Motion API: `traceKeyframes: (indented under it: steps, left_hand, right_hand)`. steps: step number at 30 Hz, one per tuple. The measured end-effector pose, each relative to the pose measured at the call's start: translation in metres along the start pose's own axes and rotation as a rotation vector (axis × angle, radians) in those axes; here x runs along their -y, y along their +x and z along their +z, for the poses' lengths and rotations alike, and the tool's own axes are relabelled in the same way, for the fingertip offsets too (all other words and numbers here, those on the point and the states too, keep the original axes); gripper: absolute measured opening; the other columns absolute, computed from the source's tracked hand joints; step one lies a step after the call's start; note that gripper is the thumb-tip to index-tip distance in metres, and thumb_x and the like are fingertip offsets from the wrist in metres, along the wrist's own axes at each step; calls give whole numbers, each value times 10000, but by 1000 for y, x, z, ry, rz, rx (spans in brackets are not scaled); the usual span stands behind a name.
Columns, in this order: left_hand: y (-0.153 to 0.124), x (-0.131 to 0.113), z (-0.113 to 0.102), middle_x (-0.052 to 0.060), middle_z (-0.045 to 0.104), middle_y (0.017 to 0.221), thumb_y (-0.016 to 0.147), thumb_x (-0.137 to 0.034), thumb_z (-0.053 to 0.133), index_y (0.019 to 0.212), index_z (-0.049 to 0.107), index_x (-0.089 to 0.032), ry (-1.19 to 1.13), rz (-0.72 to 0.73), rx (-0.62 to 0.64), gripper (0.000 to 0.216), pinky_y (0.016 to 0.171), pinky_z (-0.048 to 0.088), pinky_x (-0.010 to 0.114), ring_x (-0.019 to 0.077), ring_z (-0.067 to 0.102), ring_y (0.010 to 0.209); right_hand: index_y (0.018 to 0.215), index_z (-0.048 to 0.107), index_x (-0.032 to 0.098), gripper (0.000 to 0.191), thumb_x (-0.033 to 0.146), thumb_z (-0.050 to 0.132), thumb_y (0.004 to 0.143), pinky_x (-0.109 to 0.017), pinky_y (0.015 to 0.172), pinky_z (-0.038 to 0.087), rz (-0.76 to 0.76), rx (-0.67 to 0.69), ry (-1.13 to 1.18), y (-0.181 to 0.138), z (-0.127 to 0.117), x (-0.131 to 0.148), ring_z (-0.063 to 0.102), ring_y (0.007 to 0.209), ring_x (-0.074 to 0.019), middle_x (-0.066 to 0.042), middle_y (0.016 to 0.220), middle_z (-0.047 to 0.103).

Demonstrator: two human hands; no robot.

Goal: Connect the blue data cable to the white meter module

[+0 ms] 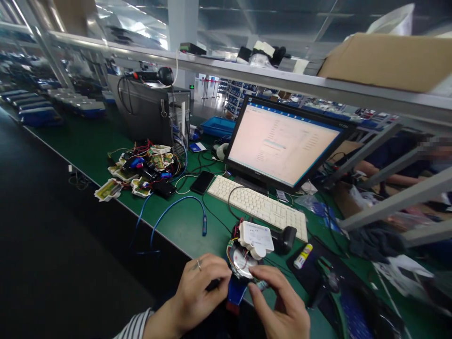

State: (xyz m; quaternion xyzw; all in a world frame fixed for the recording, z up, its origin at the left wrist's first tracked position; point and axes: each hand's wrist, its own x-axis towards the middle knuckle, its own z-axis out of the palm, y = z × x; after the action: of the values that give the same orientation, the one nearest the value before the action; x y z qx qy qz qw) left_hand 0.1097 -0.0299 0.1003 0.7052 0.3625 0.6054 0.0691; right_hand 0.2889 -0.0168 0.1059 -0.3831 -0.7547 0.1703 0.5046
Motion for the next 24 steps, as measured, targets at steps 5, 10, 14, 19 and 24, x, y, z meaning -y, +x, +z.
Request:
traceKeyframes:
  steps: [5, 10, 14, 19, 24]
  left_hand:
    - [1, -10, 12, 21, 655, 758, 778, 36, 581, 913, 549, -149, 74, 4, -43, 231, 676, 542, 182, 97, 647, 739]
    - [4, -10, 14, 29, 655, 803, 779, 38, 575, 916, 542, -153, 174, 15, -49, 237, 708, 549, 179, 95, 655, 773]
    - [6, -4, 9, 24, 657, 815, 784, 29, 583, 932, 552, -160, 240, 26, -68, 242, 714, 555, 192, 101, 654, 782]
    - [6, 2, 4, 25, 642, 848, 779, 47, 593, 961, 562, -139, 279, 38, -56, 262, 771, 534, 182, 93, 635, 833]
    - [3, 0, -4, 98, 586, 1117, 830, -61, 591, 1049, 593, -141, 393, -53, -58, 233, 965, 479, 284, 156, 568, 1103]
  right_hand:
    - [920, 665, 182, 138, 191, 710, 790, -232, 653, 570, 32, -144, 79, -8, -21, -6, 665, 776, -155, -65, 814, 683]
    - [882, 669, 182, 121, 166, 711, 770, -190, 621, 568, 120, -239, 91, -16, -39, -15, 678, 784, -154, -76, 831, 688]
    - [905, 668, 167, 141, 157, 705, 770, -203, 604, 576, 223, -275, 83, -26, -50, -25, 687, 807, -180, -106, 898, 687]
    - [964, 661, 181, 182, 158, 694, 786, -194, 631, 583, 225, -225, 70, -30, -51, -25, 693, 793, -164, -88, 912, 697]
    - [979, 578, 191, 230, 173, 707, 790, -179, 582, 571, 222, -139, 82, -19, -38, -17, 694, 716, -143, -67, 887, 717]
